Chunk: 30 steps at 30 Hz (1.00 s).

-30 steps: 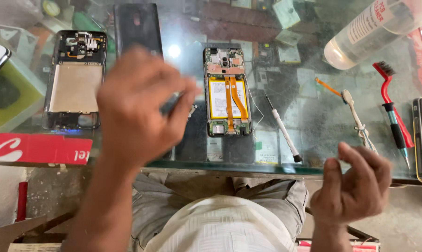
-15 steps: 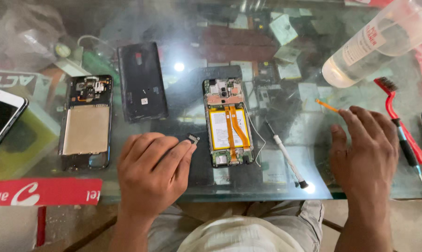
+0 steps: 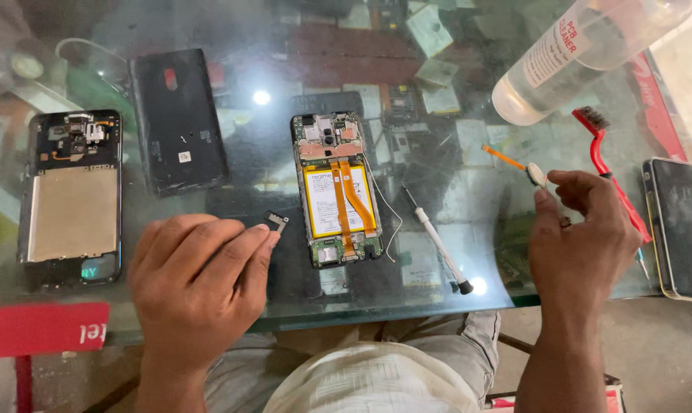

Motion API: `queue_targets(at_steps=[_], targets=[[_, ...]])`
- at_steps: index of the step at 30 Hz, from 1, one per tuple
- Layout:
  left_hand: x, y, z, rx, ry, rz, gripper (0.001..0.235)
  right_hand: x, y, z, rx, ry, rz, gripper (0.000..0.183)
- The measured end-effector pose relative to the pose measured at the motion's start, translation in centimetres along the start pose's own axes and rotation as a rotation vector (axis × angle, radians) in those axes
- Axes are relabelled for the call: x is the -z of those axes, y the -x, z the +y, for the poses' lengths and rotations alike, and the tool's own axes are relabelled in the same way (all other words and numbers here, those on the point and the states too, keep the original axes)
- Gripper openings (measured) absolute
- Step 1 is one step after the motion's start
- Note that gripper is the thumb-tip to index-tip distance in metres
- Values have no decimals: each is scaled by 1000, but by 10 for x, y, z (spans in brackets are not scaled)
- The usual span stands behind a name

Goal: The person reassembles a disassembled smartphone on a glass table, connecting ribbon cables to the motherboard and battery area using a precision screwdriver and tweezers. The person secures the cables and adjusts internal components without closing the device.

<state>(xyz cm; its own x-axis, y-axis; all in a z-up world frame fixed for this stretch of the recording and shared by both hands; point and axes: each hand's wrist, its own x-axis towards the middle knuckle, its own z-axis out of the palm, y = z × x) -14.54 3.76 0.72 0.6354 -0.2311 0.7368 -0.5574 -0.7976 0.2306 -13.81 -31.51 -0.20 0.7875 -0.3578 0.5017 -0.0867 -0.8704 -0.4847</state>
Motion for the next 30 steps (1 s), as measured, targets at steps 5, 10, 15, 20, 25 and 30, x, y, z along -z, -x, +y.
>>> queue_targets(at_steps=[5, 10, 15, 20, 25, 30], targets=[[-1, 1, -1, -9, -2, 12, 15, 0, -3, 12, 33, 4, 26, 21], [-2, 3, -2, -14, 0, 15, 15, 1, -13, 23, 213, 237, -37, 26], [-2, 3, -3, -19, -1, 15, 14, 0, -27, 31, 229, 202, -159, 21], [-1, 2, -2, -14, 10, 13, 14, 4, -36, 27, 153, 160, -208, 21], [0, 1, -2, -19, 11, 11, 13, 15, -45, 21, 10, 273, -363, 24], [1, 1, -2, -22, 0, 10, 13, 11, -59, 26, 63, 393, -437, 23]])
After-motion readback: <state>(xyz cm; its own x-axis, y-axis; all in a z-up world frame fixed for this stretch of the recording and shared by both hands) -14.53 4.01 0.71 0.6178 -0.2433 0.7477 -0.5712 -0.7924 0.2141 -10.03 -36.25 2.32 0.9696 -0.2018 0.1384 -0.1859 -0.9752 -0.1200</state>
